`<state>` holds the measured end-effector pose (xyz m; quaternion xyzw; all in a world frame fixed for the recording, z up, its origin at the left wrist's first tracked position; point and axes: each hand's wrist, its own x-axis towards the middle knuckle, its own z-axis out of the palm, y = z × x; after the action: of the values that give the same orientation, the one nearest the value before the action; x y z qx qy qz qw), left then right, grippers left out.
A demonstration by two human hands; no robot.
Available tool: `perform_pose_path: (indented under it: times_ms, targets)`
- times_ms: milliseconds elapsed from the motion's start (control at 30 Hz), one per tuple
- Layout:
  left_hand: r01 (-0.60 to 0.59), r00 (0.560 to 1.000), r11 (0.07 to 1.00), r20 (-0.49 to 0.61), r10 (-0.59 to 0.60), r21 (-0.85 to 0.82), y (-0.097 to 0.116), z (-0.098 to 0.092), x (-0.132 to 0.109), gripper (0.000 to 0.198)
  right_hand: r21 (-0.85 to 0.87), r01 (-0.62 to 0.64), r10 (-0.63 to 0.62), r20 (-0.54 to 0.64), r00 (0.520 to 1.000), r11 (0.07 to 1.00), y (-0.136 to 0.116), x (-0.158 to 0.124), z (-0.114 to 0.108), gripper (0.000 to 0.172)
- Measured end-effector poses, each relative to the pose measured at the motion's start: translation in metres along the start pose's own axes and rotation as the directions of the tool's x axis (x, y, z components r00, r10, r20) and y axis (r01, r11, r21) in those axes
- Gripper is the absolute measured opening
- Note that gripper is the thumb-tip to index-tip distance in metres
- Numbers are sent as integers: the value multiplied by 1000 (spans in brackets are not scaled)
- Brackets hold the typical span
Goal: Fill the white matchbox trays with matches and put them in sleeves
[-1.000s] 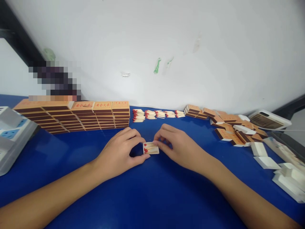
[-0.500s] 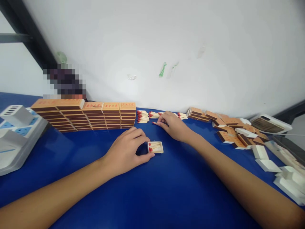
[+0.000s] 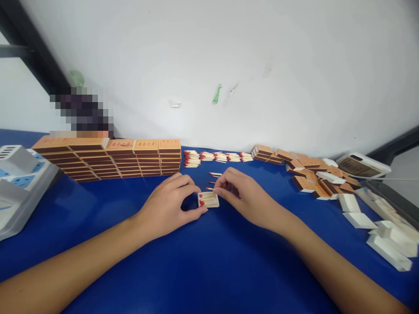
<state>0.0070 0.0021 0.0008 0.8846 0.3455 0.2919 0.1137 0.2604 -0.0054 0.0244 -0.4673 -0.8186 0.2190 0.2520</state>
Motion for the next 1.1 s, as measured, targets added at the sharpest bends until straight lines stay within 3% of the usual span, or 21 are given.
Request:
perform_pose_path:
  times_ms: [200,400,800,1100]
  targets:
    - [-25,999,1000,-20,25,4,1,0,0,28,-40,42,-38,86,996,998,-6,-4,6,4]
    - [-20,1000,1000,-13,20,-4,1,1,1,24,0,10,-10,32,999,1000,-1,-5,-4,8]
    - [-51,998,998,-30,52,22,1,1,0,26,1,26,-26,163,986,1000,-8,-4,5,14]
    - [-43,999,999,-9,43,10,1,1,0,27,-33,56,-52,122,991,998,-10,-4,5,7]
